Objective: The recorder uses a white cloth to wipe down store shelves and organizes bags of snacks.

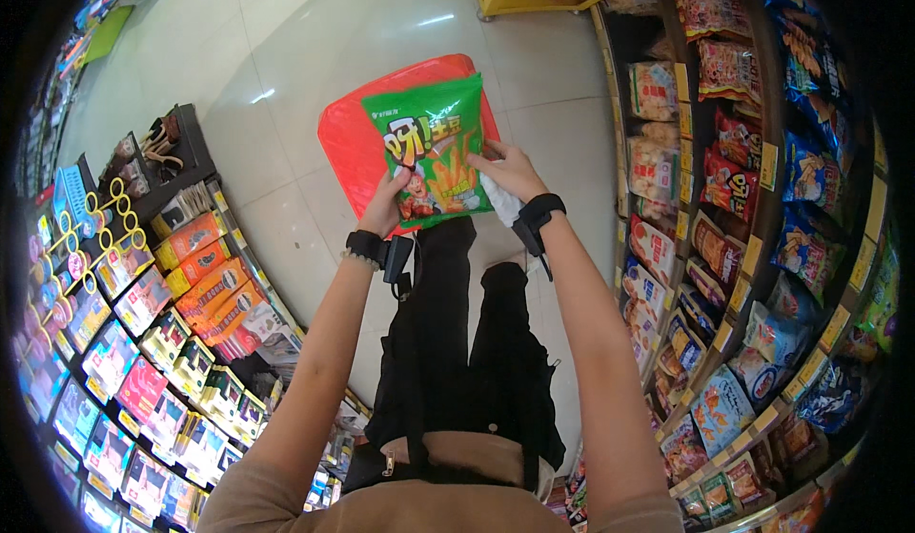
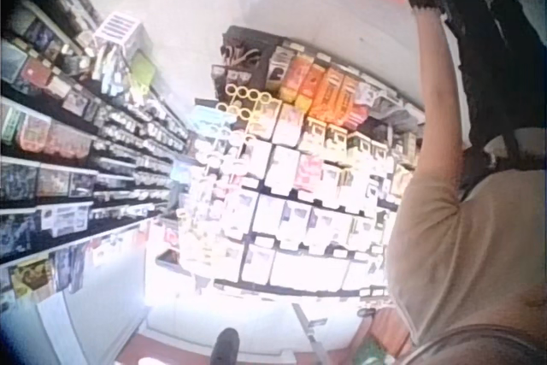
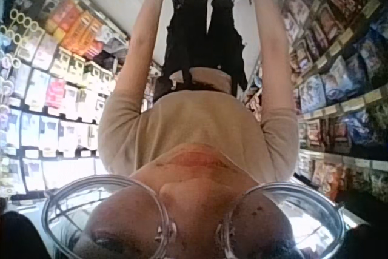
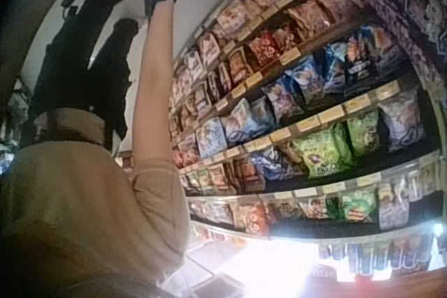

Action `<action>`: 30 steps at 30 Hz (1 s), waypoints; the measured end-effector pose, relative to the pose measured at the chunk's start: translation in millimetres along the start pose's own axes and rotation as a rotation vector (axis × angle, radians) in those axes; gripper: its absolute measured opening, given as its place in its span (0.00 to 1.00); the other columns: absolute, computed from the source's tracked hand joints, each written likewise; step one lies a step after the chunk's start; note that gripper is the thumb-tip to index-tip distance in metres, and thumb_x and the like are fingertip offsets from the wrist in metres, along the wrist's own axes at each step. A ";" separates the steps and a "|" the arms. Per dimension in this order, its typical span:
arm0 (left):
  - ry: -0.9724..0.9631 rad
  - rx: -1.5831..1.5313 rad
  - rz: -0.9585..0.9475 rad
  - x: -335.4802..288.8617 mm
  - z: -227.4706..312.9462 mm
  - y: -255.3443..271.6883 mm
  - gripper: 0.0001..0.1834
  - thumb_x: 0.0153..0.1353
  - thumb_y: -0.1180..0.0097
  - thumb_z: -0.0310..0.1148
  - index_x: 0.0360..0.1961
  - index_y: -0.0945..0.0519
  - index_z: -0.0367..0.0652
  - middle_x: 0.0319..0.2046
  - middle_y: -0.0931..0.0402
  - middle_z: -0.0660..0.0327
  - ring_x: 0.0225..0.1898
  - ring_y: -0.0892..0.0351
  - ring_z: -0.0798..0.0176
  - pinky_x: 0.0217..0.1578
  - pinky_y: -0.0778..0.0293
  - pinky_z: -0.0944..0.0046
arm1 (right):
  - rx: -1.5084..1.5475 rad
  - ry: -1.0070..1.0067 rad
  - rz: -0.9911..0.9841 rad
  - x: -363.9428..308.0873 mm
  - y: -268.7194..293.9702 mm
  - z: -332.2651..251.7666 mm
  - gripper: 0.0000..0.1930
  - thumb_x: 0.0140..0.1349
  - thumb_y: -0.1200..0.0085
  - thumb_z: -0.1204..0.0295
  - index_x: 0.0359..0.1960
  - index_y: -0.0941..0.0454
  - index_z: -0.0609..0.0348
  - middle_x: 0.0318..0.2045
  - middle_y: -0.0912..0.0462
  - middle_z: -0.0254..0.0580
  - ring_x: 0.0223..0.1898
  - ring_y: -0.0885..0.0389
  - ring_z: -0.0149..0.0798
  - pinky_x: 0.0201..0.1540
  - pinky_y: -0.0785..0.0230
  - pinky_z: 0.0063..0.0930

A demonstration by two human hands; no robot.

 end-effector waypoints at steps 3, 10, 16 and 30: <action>0.047 0.036 -0.023 -6.9 1.8 0.1 0.27 0.58 0.47 0.37 0.56 0.40 0.42 0.50 0.33 0.60 0.52 0.32 0.62 0.51 0.33 0.60 | -0.015 0.027 0.028 -5.2 -2.8 6.0 0.33 0.53 0.45 0.53 0.51 0.32 0.71 0.41 0.23 0.55 0.43 0.24 0.38 0.46 0.35 0.26; -0.152 0.162 0.073 -19.4 7.8 -5.2 0.37 0.51 0.42 0.24 0.60 0.47 0.42 0.51 0.34 0.57 0.51 0.32 0.62 0.48 0.32 0.62 | -0.046 -0.126 0.154 -6.2 -14.7 28.5 0.30 0.57 0.55 0.48 0.44 0.26 0.67 0.36 0.21 0.55 0.42 0.23 0.46 0.44 0.34 0.32; -0.147 0.215 0.098 -37.2 9.2 16.6 0.22 0.56 0.47 0.28 0.52 0.37 0.43 0.37 0.28 0.63 0.35 0.25 0.65 0.29 0.27 0.66 | -0.162 -0.077 0.185 -22.2 -24.4 28.6 0.31 0.49 0.46 0.47 0.44 0.26 0.65 0.36 0.21 0.55 0.39 0.22 0.47 0.43 0.32 0.33; -0.218 0.672 0.274 -35.2 80.3 112.6 0.22 0.56 0.46 0.30 0.52 0.35 0.36 0.42 0.26 0.58 0.36 0.24 0.68 0.35 0.28 0.71 | -0.060 -0.080 0.292 -22.1 -23.6 72.2 0.30 0.45 0.40 0.52 0.43 0.25 0.63 0.38 0.22 0.55 0.41 0.23 0.46 0.44 0.33 0.32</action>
Point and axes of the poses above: each hand's wrist, its own x-axis towards the middle knuckle, its own y-axis out of the back of the hand, z = x × y, the point moved 2 cm from there along x, towards the middle knuckle
